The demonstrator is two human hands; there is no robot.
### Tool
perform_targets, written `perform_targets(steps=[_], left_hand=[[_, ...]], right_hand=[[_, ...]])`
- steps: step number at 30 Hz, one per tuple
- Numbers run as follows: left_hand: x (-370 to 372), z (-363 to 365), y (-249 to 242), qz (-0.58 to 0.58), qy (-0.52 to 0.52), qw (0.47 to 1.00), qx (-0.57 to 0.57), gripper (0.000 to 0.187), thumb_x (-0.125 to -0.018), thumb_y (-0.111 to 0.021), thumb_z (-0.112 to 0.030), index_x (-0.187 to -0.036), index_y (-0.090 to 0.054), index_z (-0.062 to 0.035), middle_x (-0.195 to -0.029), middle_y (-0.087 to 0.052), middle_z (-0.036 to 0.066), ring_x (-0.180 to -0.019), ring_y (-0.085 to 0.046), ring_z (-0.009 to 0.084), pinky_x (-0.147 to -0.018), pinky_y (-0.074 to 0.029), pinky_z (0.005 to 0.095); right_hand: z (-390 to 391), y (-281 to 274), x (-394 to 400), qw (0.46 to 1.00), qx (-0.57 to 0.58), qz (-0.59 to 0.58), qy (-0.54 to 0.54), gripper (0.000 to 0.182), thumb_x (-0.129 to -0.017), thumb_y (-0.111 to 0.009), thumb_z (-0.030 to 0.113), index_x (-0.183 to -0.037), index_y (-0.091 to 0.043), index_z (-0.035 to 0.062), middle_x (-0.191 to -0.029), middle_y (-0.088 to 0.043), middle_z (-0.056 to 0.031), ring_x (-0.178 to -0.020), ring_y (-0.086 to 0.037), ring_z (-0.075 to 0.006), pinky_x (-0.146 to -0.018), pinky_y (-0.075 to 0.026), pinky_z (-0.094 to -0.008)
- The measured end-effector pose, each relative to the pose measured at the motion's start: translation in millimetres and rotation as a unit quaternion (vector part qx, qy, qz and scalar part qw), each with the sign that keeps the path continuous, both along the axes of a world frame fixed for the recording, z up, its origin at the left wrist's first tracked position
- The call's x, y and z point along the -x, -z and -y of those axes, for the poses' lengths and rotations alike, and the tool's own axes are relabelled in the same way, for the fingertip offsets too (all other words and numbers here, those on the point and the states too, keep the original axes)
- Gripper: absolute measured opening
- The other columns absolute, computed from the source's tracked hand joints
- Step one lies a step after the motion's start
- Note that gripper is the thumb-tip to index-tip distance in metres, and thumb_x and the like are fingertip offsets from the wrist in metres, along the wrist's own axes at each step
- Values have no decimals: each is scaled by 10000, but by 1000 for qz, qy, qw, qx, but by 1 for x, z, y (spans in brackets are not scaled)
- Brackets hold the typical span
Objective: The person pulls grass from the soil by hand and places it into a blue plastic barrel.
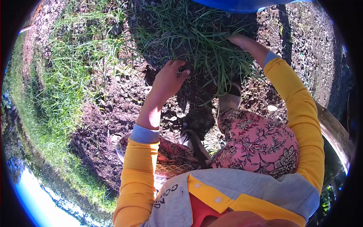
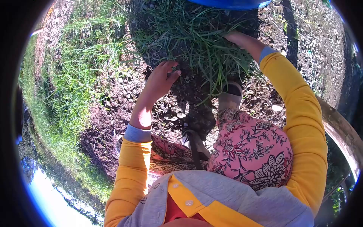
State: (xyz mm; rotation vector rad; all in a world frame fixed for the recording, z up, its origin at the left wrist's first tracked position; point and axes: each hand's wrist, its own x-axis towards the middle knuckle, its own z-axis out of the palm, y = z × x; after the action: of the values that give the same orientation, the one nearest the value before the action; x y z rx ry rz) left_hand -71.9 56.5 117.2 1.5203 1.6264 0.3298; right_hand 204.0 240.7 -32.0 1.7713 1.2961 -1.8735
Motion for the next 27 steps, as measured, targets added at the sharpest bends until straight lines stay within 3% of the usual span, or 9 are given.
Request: perform_targets(steps=[6,9,11,12,15,24,27], left_hand=[[-5,-3,-1,-16,11,1000,2,358,-826,-570,-275,-1071,-535,-17,-1057,-542,161,-834,-592,309,-741,-467,393],[-9,-3,3,-8,22,1000,-19,360,-823,-571,-279,-1069,-536,-19,-1057,-543,156,-872,-580,323,-751,-463,400],[-12,-3,5,-13,29,999,-20,360,-822,-572,-281,-1067,-537,-20,-1062,-541,154,-894,-571,332,-759,-460,404],[-14,-4,6,-16,33,999,-22,360,-821,-572,-283,-1066,-537,-20,-1064,-541,152,-905,-567,336,-763,-458,406],[-18,-4,4,-17,32,999,4,360,-821,-571,-286,-1064,-536,-23,-1071,-539,152,-913,-564,338,-773,-454,409],[-20,-2,2,-1,24,1000,8,361,-824,-565,-291,-1063,-536,-23,-1071,-541,150,-910,-567,331,-771,-455,404],[-17,-4,-2,6,12,1000,16,357,-825,-563,-290,-1062,-539,-23,-1069,-544,150,-915,-563,334,-774,-455,403]], right_hand=[[22,44,-35,967,35,-195,161,360,-842,-483,279,-1118,-486,47,-1034,-569,-93,-855,-555,-165,-665,-452,-333],[29,-48,24,998,-36,56,1,269,-841,-443,218,-987,-579,38,-921,-585,-103,-815,-552,-206,-634,-411,-346],[30,8,12,999,-6,34,37,301,-849,-443,238,-1075,-513,52,-998,-561,-110,-886,-530,-185,-706,-418,-345],[31,6,15,998,7,24,55,328,-854,-443,248,-1119,-481,59,-1036,-549,-113,-922,-520,-175,-741,-421,-344],[48,-6,19,980,-110,20,164,332,-846,-447,214,-1097,-538,17,-1026,-571,-128,-907,-534,-221,-737,-402,-382],[77,-7,24,959,-209,-16,192,317,-825,-457,192,-1051,-559,-7,-1061,-570,-205,-988,-533,-356,-791,-409,-380],[75,14,17,966,-213,31,140,314,-814,-464,192,-1018,-567,-23,-1025,-577,-226,-994,-535,-363,-789,-415,-396]])
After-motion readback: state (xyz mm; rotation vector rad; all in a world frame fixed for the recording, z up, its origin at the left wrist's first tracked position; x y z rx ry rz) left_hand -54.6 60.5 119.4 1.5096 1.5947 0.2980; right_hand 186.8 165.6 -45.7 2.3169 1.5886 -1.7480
